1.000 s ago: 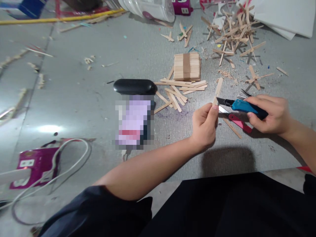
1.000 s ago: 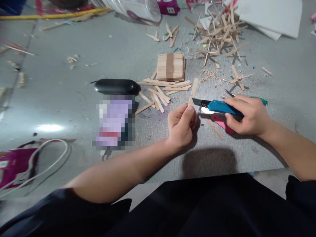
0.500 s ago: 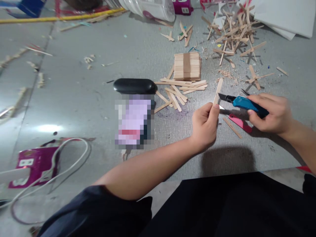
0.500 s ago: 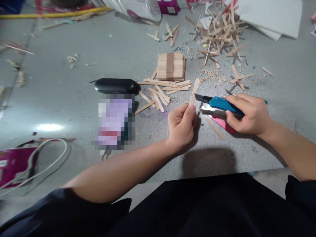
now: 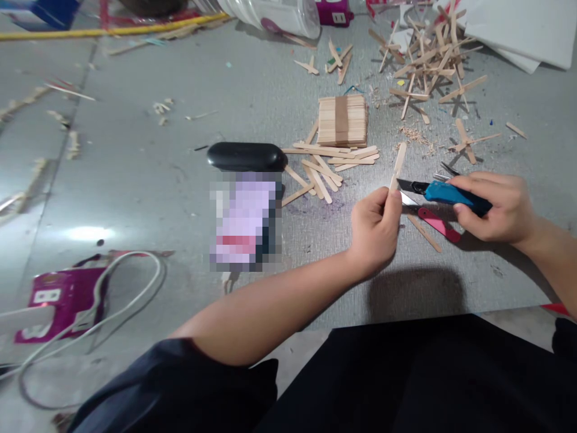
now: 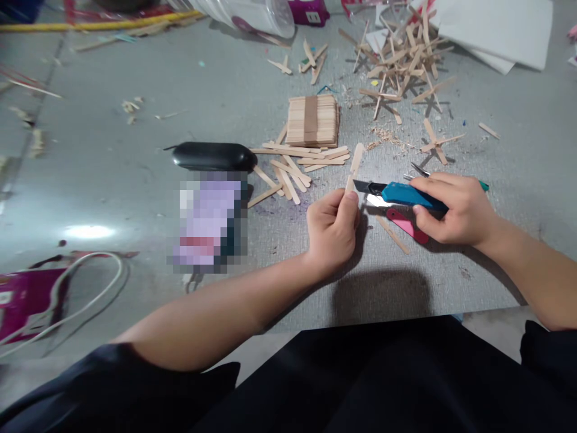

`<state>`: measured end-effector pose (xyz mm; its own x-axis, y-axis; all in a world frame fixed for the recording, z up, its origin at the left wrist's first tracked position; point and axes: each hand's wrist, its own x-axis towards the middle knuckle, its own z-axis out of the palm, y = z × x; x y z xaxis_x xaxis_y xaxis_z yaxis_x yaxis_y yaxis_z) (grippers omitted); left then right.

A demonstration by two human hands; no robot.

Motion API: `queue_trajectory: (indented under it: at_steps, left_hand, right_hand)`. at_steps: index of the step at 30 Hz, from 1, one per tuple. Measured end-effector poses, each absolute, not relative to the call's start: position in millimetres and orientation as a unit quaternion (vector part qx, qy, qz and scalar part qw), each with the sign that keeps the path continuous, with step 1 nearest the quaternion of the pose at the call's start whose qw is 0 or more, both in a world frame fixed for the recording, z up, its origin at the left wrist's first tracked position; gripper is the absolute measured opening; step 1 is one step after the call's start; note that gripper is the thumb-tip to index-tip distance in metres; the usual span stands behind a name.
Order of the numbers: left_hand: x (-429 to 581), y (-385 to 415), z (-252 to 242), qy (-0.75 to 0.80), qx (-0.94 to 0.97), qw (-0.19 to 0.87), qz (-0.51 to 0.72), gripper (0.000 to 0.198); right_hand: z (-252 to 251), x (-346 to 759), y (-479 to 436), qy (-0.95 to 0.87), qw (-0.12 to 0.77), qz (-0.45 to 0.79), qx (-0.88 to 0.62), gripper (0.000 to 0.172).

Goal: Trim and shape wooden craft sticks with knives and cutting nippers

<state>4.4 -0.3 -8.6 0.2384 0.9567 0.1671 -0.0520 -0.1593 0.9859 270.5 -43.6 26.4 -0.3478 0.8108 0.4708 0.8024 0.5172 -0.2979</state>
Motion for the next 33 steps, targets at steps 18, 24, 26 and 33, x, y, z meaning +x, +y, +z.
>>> queue_trajectory:
  at_steps: [18,24,26,33]
  left_hand:
    - [1.9,2.7,-6.7,0.404,0.632,0.467,0.468,0.06]
    - [4.1,4.4,-5.6,0.406,0.626,0.474,0.467,0.059]
    - [4.3,4.2,-5.5,0.407,0.625,0.475,0.467,0.058]
    - [4.8,3.7,-5.8,0.412,0.627,0.472,0.463,0.057]
  right_hand:
    - [23.8,273.2,-42.2,-0.816,0.269,-0.025,-0.511,0.032]
    - [24.3,271.6,-43.9,-0.814,0.26,-0.05,-0.517,0.033]
    - [24.5,273.2,-43.5,-0.813,0.256,-0.059,-0.519,0.032]
    - [28.1,275.0,-42.4,-0.822,0.266,-0.045,-0.501,0.033]
